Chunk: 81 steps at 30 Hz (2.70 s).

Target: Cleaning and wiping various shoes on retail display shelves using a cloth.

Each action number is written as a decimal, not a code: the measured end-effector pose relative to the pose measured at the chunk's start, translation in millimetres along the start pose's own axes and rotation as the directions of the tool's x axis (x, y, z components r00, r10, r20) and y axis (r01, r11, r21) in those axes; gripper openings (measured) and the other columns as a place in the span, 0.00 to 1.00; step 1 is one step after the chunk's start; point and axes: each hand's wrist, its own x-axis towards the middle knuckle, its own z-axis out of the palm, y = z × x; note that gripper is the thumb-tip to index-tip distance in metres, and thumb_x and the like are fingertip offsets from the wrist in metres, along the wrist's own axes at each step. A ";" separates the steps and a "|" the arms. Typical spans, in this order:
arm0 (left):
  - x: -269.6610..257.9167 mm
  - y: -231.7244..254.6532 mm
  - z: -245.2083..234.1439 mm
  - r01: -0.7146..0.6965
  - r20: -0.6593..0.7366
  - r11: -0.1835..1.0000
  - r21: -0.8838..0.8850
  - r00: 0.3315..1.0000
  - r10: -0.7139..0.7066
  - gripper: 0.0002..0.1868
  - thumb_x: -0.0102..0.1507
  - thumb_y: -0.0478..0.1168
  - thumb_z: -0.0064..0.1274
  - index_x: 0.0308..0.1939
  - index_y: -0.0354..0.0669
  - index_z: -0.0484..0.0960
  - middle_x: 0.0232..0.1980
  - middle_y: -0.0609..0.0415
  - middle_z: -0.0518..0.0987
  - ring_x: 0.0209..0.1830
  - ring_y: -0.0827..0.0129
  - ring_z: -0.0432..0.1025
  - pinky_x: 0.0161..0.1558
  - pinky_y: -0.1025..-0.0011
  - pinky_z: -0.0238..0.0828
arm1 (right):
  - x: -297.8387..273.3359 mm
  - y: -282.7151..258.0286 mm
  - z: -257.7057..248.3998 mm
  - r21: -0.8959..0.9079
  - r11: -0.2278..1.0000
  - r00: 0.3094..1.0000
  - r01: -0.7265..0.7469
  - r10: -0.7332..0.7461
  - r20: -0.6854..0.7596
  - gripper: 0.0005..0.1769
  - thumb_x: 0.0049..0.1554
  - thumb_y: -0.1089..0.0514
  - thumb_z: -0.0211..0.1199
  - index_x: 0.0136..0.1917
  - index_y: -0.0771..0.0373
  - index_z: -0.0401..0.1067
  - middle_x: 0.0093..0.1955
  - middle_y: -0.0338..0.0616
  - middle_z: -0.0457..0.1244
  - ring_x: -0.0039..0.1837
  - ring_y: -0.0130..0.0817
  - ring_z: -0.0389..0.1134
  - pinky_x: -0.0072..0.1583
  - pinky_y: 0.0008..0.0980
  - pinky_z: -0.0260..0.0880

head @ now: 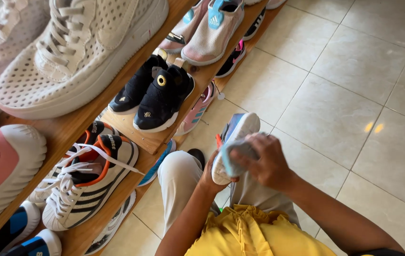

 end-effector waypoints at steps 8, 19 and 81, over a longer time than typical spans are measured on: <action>-2.6 11.5 22.3 0.131 0.088 0.983 -0.126 0.989 -0.120 0.33 0.74 0.61 0.36 0.73 0.42 0.69 0.56 0.38 0.78 0.45 0.54 0.76 0.31 0.66 0.74 | -15.3 42.4 10.8 -0.260 0.919 0.955 -0.296 0.295 -0.043 0.37 0.60 0.63 0.60 0.81 0.47 0.61 0.67 0.51 0.60 0.67 0.48 0.61 0.63 0.51 0.63; -7.0 12.4 22.2 0.157 0.133 0.979 -0.134 0.981 -0.139 0.34 0.73 0.61 0.37 0.74 0.40 0.66 0.57 0.38 0.78 0.48 0.55 0.77 0.33 0.66 0.74 | -28.2 80.5 31.8 -0.089 0.934 0.938 -0.346 0.343 -0.055 0.38 0.58 0.70 0.57 0.79 0.50 0.62 0.63 0.51 0.61 0.63 0.50 0.61 0.65 0.47 0.65; 194.6 -10.4 -94.0 -0.186 0.390 -0.574 0.797 0.885 0.255 0.16 0.62 0.35 0.57 0.55 0.45 0.84 0.45 0.46 0.85 0.47 0.53 0.79 0.50 0.55 0.72 | 429.2 293.3 -76.1 0.350 0.855 0.888 -0.383 0.445 -0.116 0.34 0.52 0.49 0.75 0.69 0.57 0.69 0.56 0.44 0.69 0.57 0.36 0.70 0.60 0.38 0.70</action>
